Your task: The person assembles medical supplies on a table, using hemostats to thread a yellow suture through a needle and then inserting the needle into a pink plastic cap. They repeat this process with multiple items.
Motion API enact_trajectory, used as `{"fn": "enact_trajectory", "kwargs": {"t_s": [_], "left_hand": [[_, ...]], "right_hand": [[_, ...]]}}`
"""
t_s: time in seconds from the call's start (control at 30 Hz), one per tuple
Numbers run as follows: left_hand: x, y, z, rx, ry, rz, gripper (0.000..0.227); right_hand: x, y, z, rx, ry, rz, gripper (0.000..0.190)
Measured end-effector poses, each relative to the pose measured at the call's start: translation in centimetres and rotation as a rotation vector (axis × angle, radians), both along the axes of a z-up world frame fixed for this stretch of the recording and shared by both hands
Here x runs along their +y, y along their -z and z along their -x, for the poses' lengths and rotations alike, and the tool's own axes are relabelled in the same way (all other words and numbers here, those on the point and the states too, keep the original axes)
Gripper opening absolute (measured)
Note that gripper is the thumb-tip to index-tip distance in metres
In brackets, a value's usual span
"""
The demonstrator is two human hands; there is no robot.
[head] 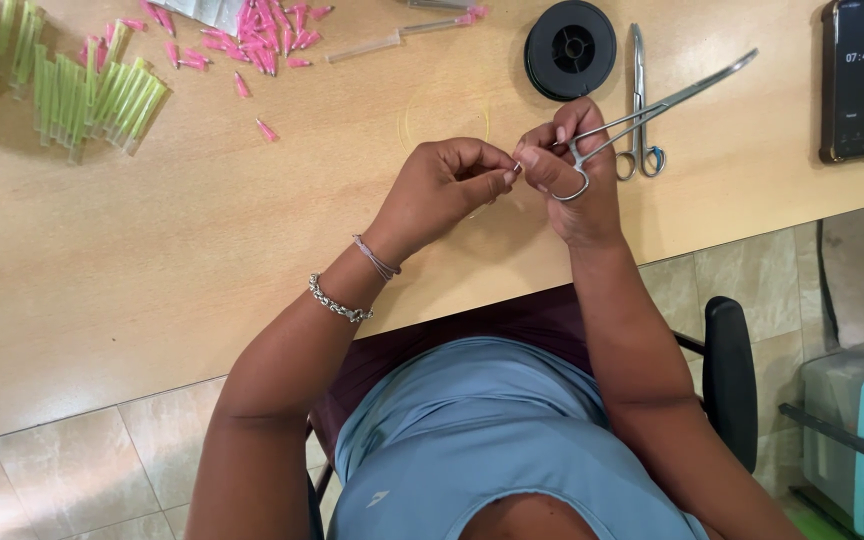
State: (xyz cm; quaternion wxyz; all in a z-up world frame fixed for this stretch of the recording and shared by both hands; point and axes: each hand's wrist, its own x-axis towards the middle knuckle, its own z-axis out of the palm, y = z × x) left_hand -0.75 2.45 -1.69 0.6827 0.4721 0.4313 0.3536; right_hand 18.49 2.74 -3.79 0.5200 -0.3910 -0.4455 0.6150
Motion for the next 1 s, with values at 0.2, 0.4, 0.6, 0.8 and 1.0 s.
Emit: {"fn": "enact_trajectory", "kwargs": {"t_s": [0.2,0.4,0.6,0.8,1.0], "left_hand": [[0.4,-0.2,0.5,-0.105,-0.104,-0.015,0.009],[0.5,-1.4,0.9,-0.236,-0.21,0.159,0.01],[0.5,-1.2,0.8,-0.34,-0.28,0.26,0.009],[0.6,-1.7,0.6,-0.347,-0.313,0.289,0.011],[0.7,0.3,0.4,-0.437,-0.327,0.259,0.016]], "right_hand": [[-0.7,-2.4,-7.2,-0.586,-0.035,-0.062,0.071],[-1.0,-9.1,-13.7,-1.322,0.183,0.498,0.077],[-0.7,-6.2,-16.8,-1.57,0.244,0.441,0.073],[-1.2,-2.4,-17.1,-1.93,0.349,0.151,0.054],[-1.9,-2.1,-10.3,-1.614,0.262,0.058,0.034]]}}
